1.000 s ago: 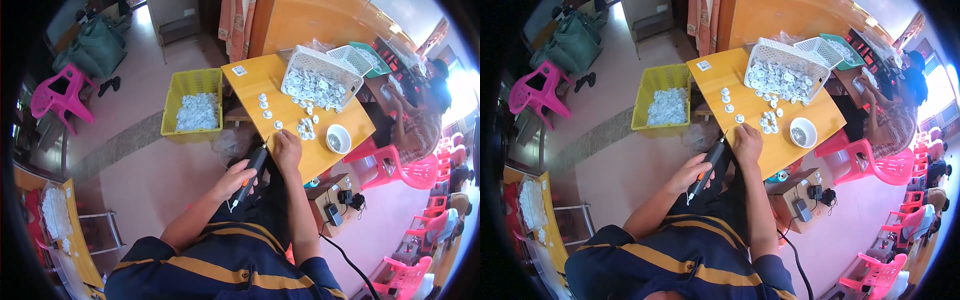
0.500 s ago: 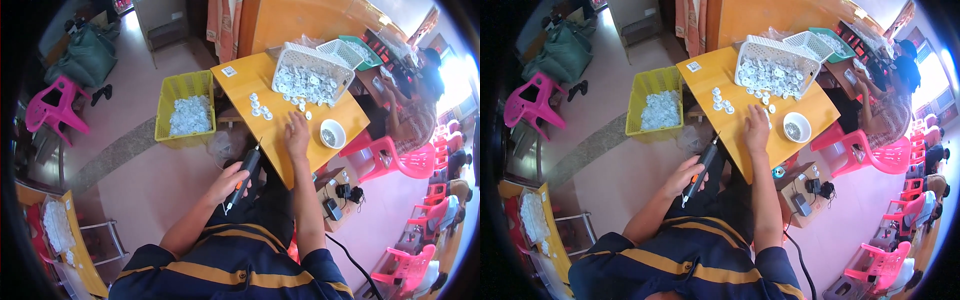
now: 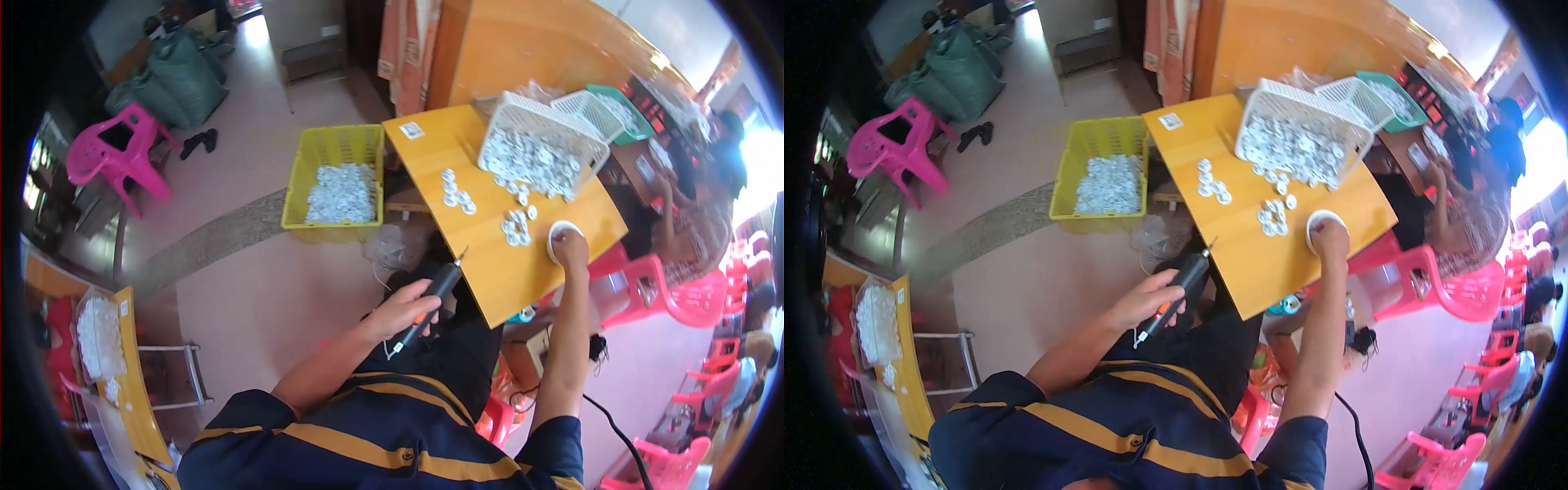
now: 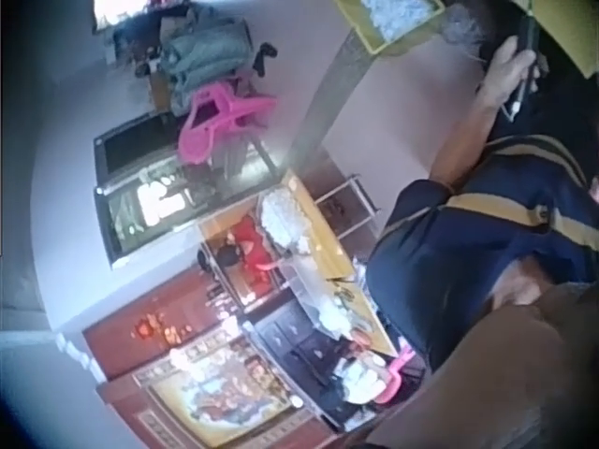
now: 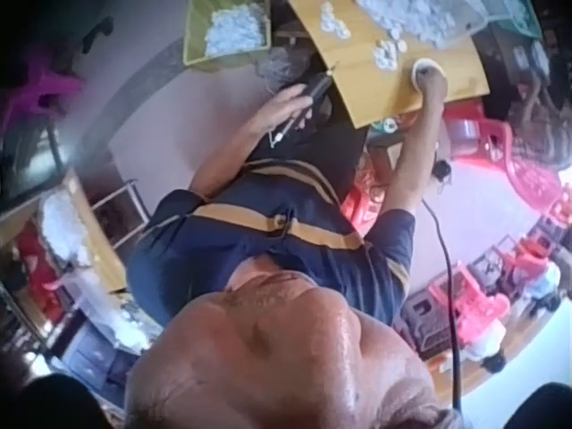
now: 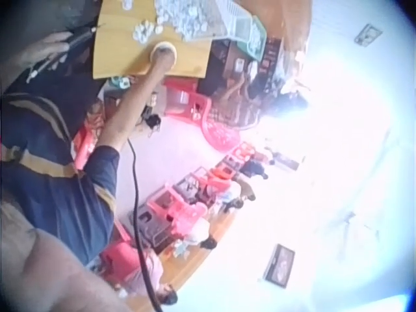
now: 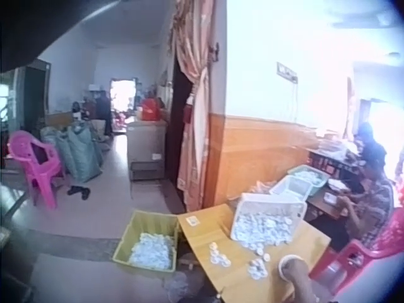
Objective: Assembling small plastic battery components using an electric screwdriver.
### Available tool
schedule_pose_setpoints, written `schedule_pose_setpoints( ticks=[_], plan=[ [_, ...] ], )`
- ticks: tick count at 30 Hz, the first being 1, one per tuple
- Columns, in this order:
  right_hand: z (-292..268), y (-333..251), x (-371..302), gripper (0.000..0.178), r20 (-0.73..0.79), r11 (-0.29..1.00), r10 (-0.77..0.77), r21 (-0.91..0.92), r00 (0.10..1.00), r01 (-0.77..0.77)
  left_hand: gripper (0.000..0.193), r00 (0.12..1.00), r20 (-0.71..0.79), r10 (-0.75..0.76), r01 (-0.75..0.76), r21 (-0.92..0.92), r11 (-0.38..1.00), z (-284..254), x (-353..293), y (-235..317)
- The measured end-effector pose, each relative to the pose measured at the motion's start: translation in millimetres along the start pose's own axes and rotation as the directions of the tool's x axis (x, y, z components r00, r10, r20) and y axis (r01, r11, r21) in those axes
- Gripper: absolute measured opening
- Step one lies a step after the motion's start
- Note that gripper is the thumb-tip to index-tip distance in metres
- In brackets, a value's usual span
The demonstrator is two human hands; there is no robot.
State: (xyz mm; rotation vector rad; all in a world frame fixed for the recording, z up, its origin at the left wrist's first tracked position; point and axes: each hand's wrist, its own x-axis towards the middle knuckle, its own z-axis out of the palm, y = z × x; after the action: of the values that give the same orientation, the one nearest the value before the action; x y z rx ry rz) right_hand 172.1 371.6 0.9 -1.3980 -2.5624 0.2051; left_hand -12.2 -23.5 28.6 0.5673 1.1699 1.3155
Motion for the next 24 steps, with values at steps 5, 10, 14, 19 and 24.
schedule_pose_setpoints(
  ticks=[5,10,14,19,24],
  plan=[
    [4,-14,3,0.022,0.03,0.999,0.031,0.034,0.999,-0.032,0.024,0.999,-0.036,0.013,-0.013,-0.001,1.0,-1,-5,-3],
    [2,-6,0,0.024,0.021,1.0,-0.01,-0.008,1.0,0.01,0.022,1.0,0.008,0.0,0.0,-0.02,1.0,6,-4,2],
    [-11,-9,-8,0.022,-0.124,0.986,0.074,0.156,0.99,-0.055,0.021,0.999,0.037,0.026,-0.027,0.006,1.0,11,-2,6],
    [-8,-24,-32,0.013,-0.285,0.565,0.271,0.82,0.919,0.088,0.023,0.999,0.049,0.023,-0.021,-0.033,0.999,13,5,0],
    [14,-88,-94,0.012,0.033,-0.103,0.297,0.995,0.954,-0.002,0.025,0.999,0.051,0.011,-0.011,0.003,1.0,14,11,-8]
  ],
)
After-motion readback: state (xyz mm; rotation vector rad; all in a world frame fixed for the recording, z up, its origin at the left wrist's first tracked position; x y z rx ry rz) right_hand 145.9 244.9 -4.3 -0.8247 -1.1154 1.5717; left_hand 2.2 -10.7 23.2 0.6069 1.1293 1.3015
